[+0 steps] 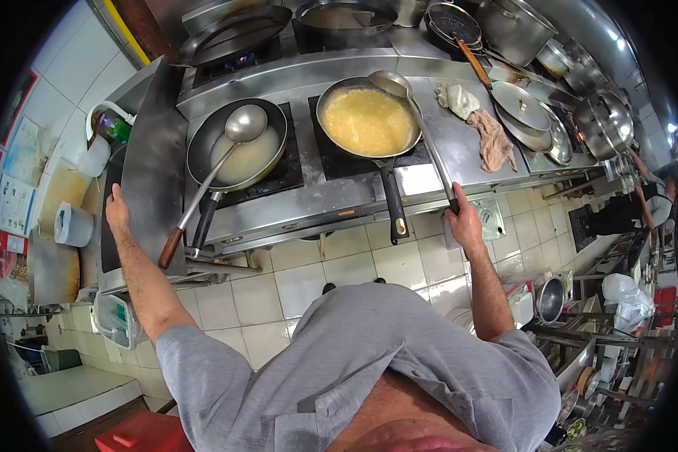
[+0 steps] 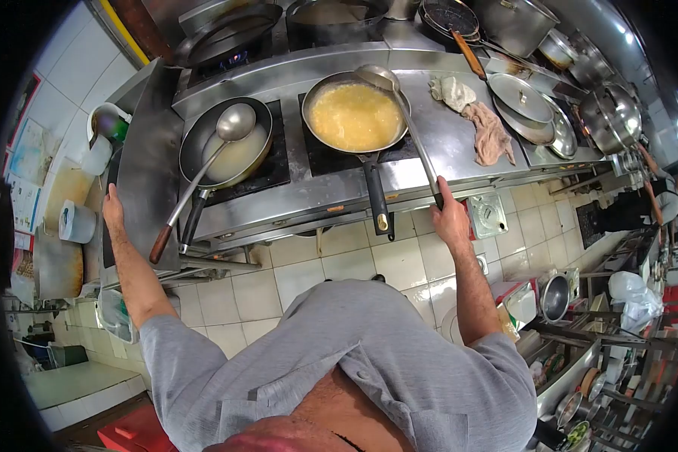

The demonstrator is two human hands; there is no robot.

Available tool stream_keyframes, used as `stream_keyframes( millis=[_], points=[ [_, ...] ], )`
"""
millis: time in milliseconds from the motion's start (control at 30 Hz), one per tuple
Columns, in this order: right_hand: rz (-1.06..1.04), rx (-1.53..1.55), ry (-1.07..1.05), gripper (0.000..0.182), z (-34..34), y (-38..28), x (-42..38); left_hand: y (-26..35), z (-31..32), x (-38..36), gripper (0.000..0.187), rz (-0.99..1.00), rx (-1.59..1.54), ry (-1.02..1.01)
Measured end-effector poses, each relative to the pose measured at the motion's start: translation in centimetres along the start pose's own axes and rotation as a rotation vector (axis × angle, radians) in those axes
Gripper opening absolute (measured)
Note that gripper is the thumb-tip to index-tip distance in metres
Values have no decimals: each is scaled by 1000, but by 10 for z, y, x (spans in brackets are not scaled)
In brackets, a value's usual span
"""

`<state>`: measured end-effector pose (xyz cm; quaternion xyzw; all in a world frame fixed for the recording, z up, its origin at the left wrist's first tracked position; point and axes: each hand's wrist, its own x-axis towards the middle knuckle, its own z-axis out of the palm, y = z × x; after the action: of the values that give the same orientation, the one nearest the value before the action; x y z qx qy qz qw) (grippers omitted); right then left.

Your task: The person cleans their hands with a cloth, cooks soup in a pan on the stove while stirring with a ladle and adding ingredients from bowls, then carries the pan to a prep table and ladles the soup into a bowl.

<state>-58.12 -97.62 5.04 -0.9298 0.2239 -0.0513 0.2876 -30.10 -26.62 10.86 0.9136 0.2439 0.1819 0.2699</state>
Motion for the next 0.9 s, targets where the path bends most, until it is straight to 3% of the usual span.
stream_keyframes(
  millis=[167,233,467,633,700,833,900],
  points=[
    [57,-109,-105,67,3,-14,15,-2,1,2,72,1,16,6],
    [-4,30,-114,68,16,-8,21,-2,1,3,71,-5,20,4],
    [-44,-62,-201,68,9,-15,23,-5,2,8,70,-2,22,3],
    [-107,-24,-155,66,-10,-8,7,1,-2,0,70,-6,23,5],
    [-38,41,-71,64,-16,-14,-7,3,-2,-2,69,-20,2,-13],
    [-91,100,-15,64,-10,2,-9,-1,-2,2,69,-1,11,-36],
    [85,370,-127,64,-12,-11,-19,5,-3,-4,69,-7,15,-2]
  ],
)
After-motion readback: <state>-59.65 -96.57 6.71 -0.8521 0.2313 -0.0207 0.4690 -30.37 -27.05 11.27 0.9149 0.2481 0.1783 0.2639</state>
